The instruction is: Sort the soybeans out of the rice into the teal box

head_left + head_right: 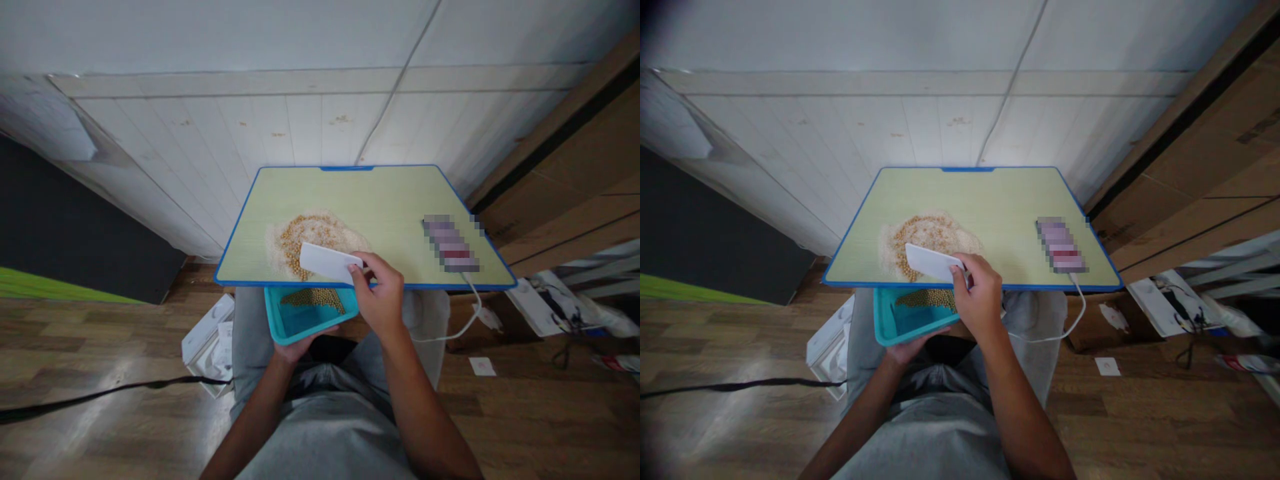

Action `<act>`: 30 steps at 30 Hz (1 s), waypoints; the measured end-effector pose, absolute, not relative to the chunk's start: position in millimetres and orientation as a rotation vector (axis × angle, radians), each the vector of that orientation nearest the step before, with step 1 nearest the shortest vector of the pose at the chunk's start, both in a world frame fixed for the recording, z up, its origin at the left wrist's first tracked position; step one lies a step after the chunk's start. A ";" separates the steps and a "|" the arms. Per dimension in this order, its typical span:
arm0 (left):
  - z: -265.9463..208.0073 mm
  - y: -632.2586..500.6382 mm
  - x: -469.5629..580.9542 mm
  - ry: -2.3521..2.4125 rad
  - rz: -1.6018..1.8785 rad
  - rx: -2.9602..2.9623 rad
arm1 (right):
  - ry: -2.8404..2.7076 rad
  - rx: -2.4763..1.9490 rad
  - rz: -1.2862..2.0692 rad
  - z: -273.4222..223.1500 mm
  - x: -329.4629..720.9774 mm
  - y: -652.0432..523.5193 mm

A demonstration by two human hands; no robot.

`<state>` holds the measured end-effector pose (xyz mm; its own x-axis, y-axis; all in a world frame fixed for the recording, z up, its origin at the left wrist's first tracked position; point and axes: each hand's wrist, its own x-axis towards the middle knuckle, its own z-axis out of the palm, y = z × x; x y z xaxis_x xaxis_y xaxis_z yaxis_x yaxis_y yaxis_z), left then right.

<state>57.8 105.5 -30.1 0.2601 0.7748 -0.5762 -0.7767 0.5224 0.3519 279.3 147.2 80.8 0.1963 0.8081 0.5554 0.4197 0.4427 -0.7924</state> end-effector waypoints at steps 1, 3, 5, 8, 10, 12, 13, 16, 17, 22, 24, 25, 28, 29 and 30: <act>-34.1 105.4 56.4 0.759 1.050 0.002 | -1.427 -1.166 0.396 80.9 279.7 146.7; -40.9 105.0 53.6 0.718 1.050 0.024 | -1.428 -1.164 0.419 81.4 280.2 145.7; -46.5 104.6 51.0 0.681 1.044 0.052 | -1.425 -1.163 0.430 82.4 280.5 144.9; -52.8 104.2 47.9 0.631 1.040 0.091 | -1.421 -1.168 0.423 83.8 280.7 144.2; -55.7 104.2 46.5 0.609 1.039 0.111 | -1.426 -1.174 0.419 84.5 281.1 143.8; -57.6 104.4 45.8 0.598 1.034 0.130 | -1.436 -1.168 0.413 84.9 281.8 143.4; -58.2 104.5 45.7 0.595 1.031 0.139 | -1.440 -1.158 0.408 85.1 282.3 143.1; -59.2 104.8 46.1 0.588 1.027 0.153 | -1.446 -1.121 0.389 85.0 283.7 142.3; -59.4 104.8 46.3 0.585 1.027 0.152 | -1.447 -1.115 0.385 84.9 284.1 142.1; -60.4 105.0 46.7 0.588 1.024 0.132 | -1.468 -1.126 0.402 84.1 286.1 141.8; -60.4 105.2 46.8 0.610 1.022 0.122 | -1.476 -1.121 0.408 84.0 286.9 141.6; -60.2 105.3 47.0 0.622 1.022 0.122 | -1.480 -1.120 0.411 84.1 287.2 141.4; -58.5 105.5 48.0 0.651 1.036 0.132 | -1.492 -1.125 0.415 84.7 288.1 140.6; -57.4 105.5 48.4 0.655 1.039 0.133 | -1.492 -1.124 0.413 85.0 288.3 140.2; -56.1 105.5 48.8 0.658 1.040 0.129 | -1.490 -1.122 0.411 85.3 288.4 139.8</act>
<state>48.8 105.5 -56.1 0.3346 0.8316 -0.4433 -0.7569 0.5174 0.3993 288.4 139.8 85.3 0.1276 0.8133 0.5676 0.4076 0.4787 -0.7776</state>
